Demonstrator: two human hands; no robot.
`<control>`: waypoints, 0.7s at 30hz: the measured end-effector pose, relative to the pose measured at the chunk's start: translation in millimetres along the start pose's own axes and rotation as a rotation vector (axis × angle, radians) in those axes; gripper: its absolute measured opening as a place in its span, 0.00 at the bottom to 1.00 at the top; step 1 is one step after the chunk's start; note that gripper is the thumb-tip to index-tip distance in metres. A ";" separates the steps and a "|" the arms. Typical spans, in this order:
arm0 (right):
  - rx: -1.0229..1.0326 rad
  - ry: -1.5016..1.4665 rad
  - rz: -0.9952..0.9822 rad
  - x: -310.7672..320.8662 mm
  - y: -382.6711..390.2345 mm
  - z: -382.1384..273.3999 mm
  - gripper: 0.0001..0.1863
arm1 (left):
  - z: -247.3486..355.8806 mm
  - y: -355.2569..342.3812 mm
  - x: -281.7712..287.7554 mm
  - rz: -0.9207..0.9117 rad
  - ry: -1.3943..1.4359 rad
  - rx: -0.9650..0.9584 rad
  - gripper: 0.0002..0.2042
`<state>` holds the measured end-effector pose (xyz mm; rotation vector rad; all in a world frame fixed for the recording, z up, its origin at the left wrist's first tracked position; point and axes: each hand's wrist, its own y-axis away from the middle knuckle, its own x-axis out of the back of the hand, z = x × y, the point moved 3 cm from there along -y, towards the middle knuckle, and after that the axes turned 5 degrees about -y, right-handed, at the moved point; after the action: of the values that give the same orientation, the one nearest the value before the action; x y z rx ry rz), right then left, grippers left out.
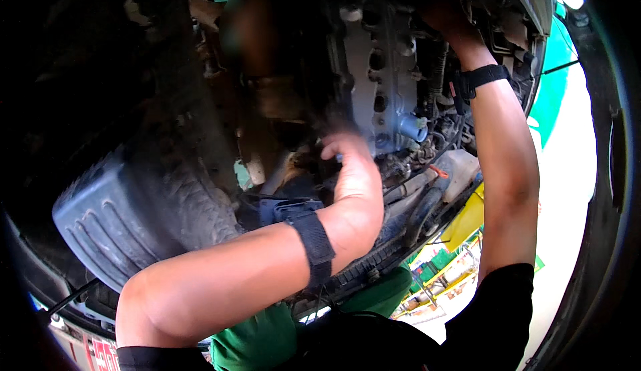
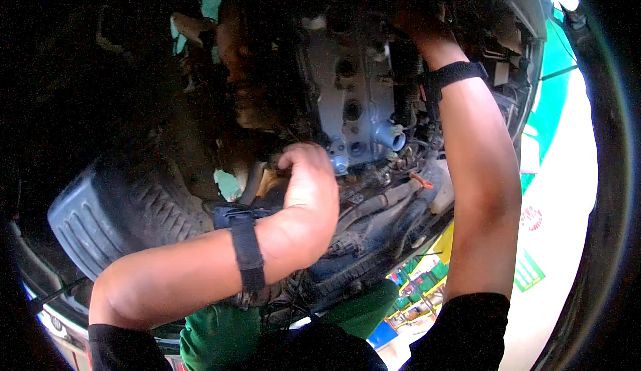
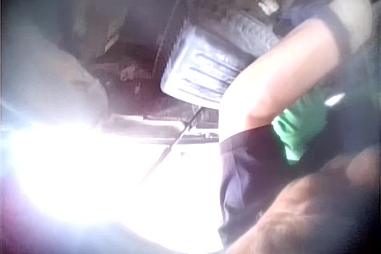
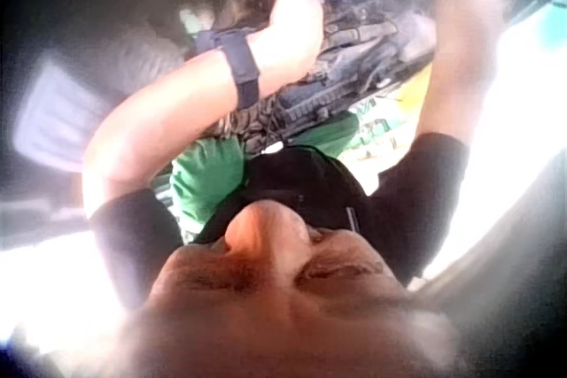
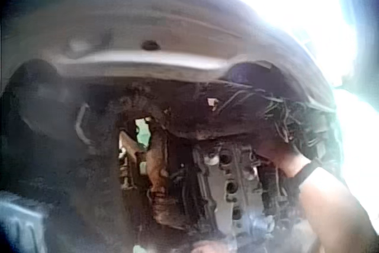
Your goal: The person works on a car engine by disconnecting electrical connectors and removing bolts from the valve cover area using a socket wrench and by hand.
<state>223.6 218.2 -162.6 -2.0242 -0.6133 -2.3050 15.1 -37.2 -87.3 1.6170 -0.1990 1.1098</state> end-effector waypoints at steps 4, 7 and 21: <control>0.150 -0.308 0.094 30.5 18.0 -14.2 0.21 | 6.6 -4.0 5.5 -0.050 -0.031 -0.064 0.21; 0.211 -0.249 0.213 39.8 25.2 -18.6 0.22 | 4.3 -6.0 2.4 -0.015 -0.044 -0.030 0.21; -0.069 -0.446 -0.101 -4.3 50.8 80.2 0.27 | 5.0 -10.6 10.1 0.010 -0.049 -0.067 0.21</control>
<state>314.0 194.1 -145.6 -2.6223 -0.6683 -1.9460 30.0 -33.4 -86.8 1.5855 -0.2743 1.0614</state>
